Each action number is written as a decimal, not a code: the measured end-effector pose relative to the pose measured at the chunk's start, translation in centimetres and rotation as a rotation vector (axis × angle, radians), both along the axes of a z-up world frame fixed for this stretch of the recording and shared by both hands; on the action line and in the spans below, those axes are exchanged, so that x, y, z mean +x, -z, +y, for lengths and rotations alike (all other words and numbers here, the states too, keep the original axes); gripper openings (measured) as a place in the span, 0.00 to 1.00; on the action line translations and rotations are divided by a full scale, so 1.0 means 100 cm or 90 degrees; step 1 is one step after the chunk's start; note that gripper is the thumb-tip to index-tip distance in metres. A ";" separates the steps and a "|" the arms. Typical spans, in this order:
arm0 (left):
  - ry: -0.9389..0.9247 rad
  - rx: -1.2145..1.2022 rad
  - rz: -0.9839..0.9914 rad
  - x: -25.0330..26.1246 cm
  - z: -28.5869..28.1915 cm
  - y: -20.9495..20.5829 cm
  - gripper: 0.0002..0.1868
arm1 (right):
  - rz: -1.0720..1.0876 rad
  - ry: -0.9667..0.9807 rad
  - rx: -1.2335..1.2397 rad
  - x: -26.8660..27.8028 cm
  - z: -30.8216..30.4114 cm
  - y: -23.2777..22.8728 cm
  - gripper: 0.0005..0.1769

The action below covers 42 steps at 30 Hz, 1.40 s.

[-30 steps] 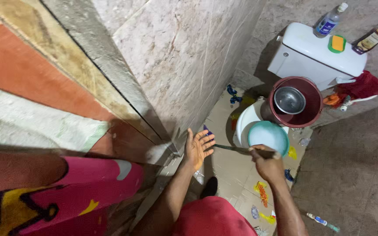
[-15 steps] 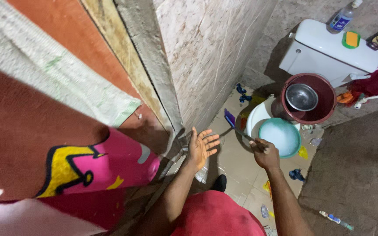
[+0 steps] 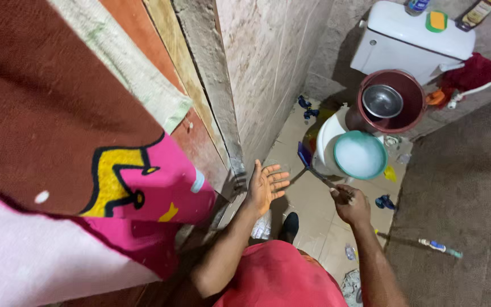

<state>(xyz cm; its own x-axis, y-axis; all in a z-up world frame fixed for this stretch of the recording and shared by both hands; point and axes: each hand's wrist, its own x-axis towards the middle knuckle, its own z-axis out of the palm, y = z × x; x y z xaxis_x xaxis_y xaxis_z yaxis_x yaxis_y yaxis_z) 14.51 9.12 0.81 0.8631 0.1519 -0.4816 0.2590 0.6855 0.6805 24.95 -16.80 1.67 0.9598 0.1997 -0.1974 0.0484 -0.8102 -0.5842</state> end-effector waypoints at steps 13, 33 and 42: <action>-0.011 0.000 0.035 -0.076 0.002 0.007 0.51 | 0.050 -0.123 0.002 -0.111 0.036 -0.066 0.22; -0.019 0.039 -0.018 -0.144 0.004 -0.028 0.53 | -0.102 -0.123 0.053 -0.105 0.036 0.009 0.20; -0.050 -0.028 -0.024 -0.170 -0.006 0.000 0.53 | 0.037 -0.174 -0.014 -0.170 0.033 -0.010 0.26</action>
